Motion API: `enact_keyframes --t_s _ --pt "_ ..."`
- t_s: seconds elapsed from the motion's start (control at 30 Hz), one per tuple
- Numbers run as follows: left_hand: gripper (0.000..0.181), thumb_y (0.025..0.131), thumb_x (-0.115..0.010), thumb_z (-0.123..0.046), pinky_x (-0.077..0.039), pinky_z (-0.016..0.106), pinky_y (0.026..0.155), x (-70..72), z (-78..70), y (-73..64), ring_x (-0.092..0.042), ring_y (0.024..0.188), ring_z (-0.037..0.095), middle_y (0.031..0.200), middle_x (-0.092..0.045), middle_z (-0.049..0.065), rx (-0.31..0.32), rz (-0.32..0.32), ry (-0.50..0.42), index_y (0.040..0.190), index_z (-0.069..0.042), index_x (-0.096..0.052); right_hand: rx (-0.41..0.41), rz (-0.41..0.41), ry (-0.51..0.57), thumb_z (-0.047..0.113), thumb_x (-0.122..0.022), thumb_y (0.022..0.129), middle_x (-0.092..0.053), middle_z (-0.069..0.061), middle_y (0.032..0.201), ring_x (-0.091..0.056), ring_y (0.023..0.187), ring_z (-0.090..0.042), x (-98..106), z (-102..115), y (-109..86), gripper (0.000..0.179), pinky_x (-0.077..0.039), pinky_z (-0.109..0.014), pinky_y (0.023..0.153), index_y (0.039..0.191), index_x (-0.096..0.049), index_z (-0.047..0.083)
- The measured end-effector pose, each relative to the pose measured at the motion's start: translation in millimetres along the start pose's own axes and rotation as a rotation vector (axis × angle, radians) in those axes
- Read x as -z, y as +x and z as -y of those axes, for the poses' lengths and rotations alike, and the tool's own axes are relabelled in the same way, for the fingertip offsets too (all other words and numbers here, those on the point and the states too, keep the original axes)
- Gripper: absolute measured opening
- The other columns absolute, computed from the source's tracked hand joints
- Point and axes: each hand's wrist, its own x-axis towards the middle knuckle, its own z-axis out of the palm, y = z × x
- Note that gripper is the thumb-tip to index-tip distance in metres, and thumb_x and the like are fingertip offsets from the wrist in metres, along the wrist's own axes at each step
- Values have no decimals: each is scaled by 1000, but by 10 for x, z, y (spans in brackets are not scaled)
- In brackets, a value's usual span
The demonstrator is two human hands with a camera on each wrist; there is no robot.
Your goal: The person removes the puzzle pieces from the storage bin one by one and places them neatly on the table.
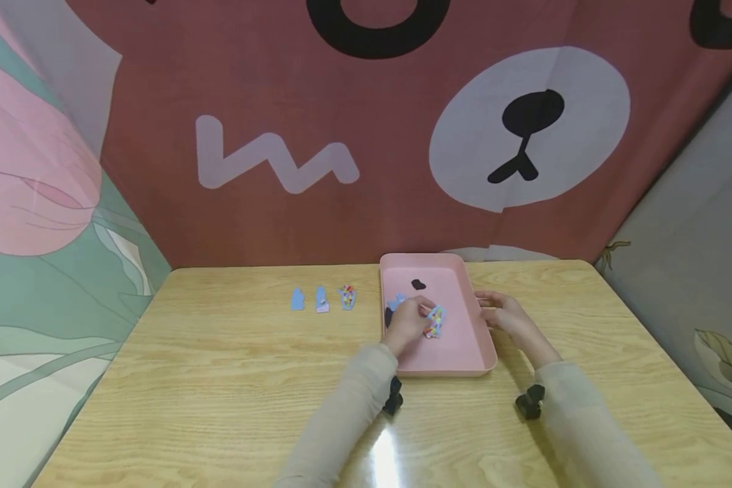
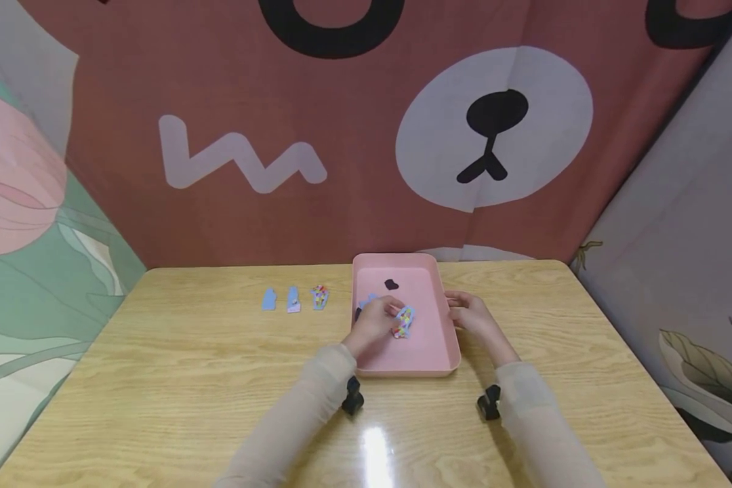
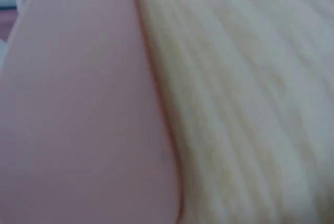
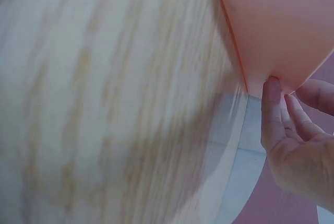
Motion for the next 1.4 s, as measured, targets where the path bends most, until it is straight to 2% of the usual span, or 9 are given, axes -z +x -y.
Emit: enact_keyframes --t_s 0.17,0.37,0.5,0.63,0.77,0.9,1.13,1.33,1.4 --pt "28 83 -66 2 -55 20 72 105 -3 27 -66 91 20 101 -69 14 19 -19 -127 111 -1 -67 -15 -8 -11 2 -45 93 -38 -33 140 -56 107 -19 1 14 7 56 -52 -20 81 145 -28 -8" --pt "27 86 -63 3 -56 20 65 297 37 50 -66 79 21 103 -66 20 6 -60 -266 112 6 -65 -23 3 -11 2 -45 93 -37 -32 141 -57 103 -15 -12 16 0 56 -51 -19 79 145 -27 -8" --pt "25 88 -62 -3 -56 23 70 450 71 42 -66 85 24 105 -65 20 18 -85 -264 112 3 -65 -19 1 -3 1 -46 93 -38 -33 140 -57 100 -13 -24 21 -16 56 -52 -19 78 145 -28 -9" --pt "25 90 -60 -4 -58 29 80 578 100 28 -66 94 27 107 -65 21 45 -107 -318 113 3 -63 -15 -2 -4 1 -45 93 -38 -33 139 -57 98 -9 -31 13 -19 55 -52 -19 78 145 -28 -9" --pt "28 92 -58 -5 -58 36 82 707 166 33 -65 83 20 106 -65 20 57 -131 -397 119 2 -60 -21 -4 -8 1 -45 93 -38 -32 140 -57 96 -9 -26 -9 -3 55 -51 -18 77 145 -28 -8" --pt "30 93 -57 -6 -59 40 81 832 272 40 -63 70 13 98 -64 17 60 -193 -430 121 2 -59 -17 -7 -26 1 -45 93 -38 -33 139 -58 99 -12 -17 -7 -7 55 -52 -20 78 144 -29 -9" --pt "29 94 -57 -9 -59 29 72 1075 480 -32 -62 65 9 88 -64 9 40 -271 -482 121 0 -60 -13 -5 -8 2 -46 93 -38 -32 140 -57 107 -20 -16 2 -4 56 -52 -22 81 145 -29 -8" --pt "34 98 -53 -14 -57 35 87 1276 656 -100 -64 82 16 107 -62 16 140 -295 -463 131 -5 -55 54 11 38 5 -52 89 -46 -31 129 -59 95 -12 27 -50 -4 56 -54 -20 76 141 -36 -8" --pt "35 98 -52 -12 -57 35 88 1333 722 -107 -63 82 16 112 -61 18 167 -315 -458 132 -4 -54 52 10 38 6 -52 88 -46 -30 129 -58 94 -11 24 -46 -7 57 -53 -20 76 141 -36 -8"
